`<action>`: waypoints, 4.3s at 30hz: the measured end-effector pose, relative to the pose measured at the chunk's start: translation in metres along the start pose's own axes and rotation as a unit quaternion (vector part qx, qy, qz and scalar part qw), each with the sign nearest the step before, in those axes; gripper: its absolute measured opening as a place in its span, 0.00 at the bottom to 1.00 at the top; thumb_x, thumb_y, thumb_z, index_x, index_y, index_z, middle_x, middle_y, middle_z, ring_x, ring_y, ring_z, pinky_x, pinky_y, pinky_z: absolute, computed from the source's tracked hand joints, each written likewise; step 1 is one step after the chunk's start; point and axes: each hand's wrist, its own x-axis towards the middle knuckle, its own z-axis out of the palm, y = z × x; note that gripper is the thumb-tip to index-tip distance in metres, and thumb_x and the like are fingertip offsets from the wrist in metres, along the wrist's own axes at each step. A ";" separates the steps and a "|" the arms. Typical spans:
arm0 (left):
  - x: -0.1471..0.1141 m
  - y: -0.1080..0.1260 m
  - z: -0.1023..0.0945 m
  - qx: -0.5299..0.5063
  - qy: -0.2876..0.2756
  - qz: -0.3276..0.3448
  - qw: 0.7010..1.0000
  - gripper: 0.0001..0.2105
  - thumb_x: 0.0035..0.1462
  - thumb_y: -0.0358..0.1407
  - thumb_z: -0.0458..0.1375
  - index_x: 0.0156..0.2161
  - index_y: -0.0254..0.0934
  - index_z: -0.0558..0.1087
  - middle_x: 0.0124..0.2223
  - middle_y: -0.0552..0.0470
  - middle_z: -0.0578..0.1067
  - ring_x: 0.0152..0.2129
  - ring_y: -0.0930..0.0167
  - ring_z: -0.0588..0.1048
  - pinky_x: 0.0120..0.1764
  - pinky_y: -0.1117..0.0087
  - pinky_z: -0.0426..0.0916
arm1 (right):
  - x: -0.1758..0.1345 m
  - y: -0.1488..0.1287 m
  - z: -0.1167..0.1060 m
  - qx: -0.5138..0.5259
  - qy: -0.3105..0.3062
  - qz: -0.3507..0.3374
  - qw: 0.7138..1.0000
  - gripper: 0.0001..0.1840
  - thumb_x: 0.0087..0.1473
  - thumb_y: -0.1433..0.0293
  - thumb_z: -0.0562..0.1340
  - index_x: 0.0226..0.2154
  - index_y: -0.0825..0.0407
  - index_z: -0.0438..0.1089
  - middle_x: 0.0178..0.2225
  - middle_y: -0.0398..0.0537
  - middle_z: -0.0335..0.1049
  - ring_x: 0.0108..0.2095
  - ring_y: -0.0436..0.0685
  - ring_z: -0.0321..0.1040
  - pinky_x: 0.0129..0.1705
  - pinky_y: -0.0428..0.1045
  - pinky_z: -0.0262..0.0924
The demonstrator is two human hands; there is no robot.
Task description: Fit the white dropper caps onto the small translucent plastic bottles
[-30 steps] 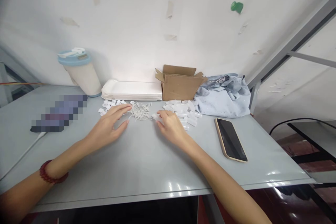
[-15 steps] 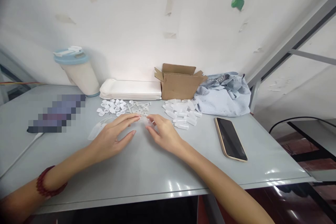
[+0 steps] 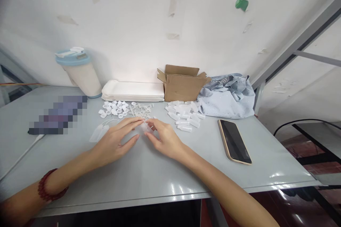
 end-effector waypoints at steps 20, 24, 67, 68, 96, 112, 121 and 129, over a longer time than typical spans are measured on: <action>-0.001 0.007 -0.004 -0.002 0.059 0.089 0.994 0.16 0.59 0.24 0.51 0.51 0.36 0.68 0.50 0.46 0.75 0.47 0.70 0.74 0.49 0.69 0.71 | 0.002 -0.003 -0.001 0.026 0.029 0.094 0.995 0.13 0.55 0.69 0.59 0.45 0.54 0.68 0.38 0.52 0.74 0.36 0.55 0.72 0.30 0.47 0.65; 0.001 0.008 -0.004 -0.011 0.067 0.070 0.995 0.15 0.59 0.24 0.50 0.49 0.37 0.69 0.47 0.47 0.76 0.44 0.69 0.75 0.46 0.67 0.73 | 0.003 -0.006 -0.002 0.086 0.015 0.138 0.987 0.13 0.55 0.68 0.60 0.44 0.54 0.67 0.38 0.52 0.74 0.37 0.56 0.72 0.27 0.46 0.63; 0.005 0.003 -0.012 0.068 0.009 0.110 0.992 0.16 0.58 0.31 0.57 0.52 0.34 0.65 0.48 0.42 0.72 0.48 0.62 0.67 0.50 0.57 0.67 | 0.005 -0.011 0.003 0.360 -0.126 0.187 0.905 0.14 0.58 0.65 0.58 0.45 0.53 0.66 0.32 0.46 0.73 0.36 0.53 0.72 0.42 0.51 0.63; 0.005 0.001 -0.017 0.065 0.002 0.090 0.994 0.16 0.57 0.33 0.58 0.51 0.34 0.65 0.48 0.43 0.72 0.48 0.62 0.67 0.50 0.58 0.66 | 0.004 -0.010 0.004 0.361 -0.124 0.198 0.903 0.14 0.57 0.65 0.59 0.45 0.53 0.66 0.32 0.45 0.73 0.35 0.53 0.73 0.42 0.51 0.63; -0.007 -0.047 -0.078 0.087 -0.253 -0.204 0.942 0.18 0.43 0.43 0.60 0.42 0.41 0.72 0.38 0.49 0.73 0.36 0.60 0.72 0.37 0.65 0.69 | 0.003 -0.010 0.002 0.335 -0.113 0.251 0.901 0.11 0.56 0.67 0.60 0.42 0.53 0.65 0.35 0.49 0.74 0.30 0.51 0.72 0.39 0.51 0.63; -0.007 -0.045 -0.078 0.086 -0.311 -0.233 0.917 0.19 0.45 0.42 0.57 0.45 0.40 0.68 0.41 0.48 0.71 0.41 0.60 0.70 0.41 0.64 0.67 | 0.004 -0.009 -0.001 0.307 -0.111 0.242 0.914 0.10 0.56 0.67 0.59 0.42 0.52 0.65 0.34 0.47 0.74 0.30 0.51 0.71 0.40 0.51 0.63; -0.001 -0.037 -0.071 0.075 -0.240 -0.190 0.949 0.20 0.52 0.51 0.55 0.45 0.40 0.69 0.44 0.47 0.71 0.45 0.60 0.67 0.44 0.63 0.65 | 0.008 0.008 -0.005 0.071 -0.014 0.160 0.985 0.11 0.57 0.68 0.56 0.42 0.52 0.67 0.40 0.52 0.72 0.40 0.57 0.69 0.39 0.53 0.65; 0.006 -0.021 -0.043 0.101 -0.129 -0.105 0.981 0.14 0.61 0.40 0.48 0.47 0.35 0.67 0.47 0.44 0.70 0.47 0.61 0.66 0.48 0.60 0.63 | 0.003 0.036 0.003 -0.169 -0.069 0.019 0.983 0.17 0.58 0.74 0.54 0.50 0.52 0.66 0.53 0.60 0.61 0.55 0.65 0.57 0.53 0.64 0.58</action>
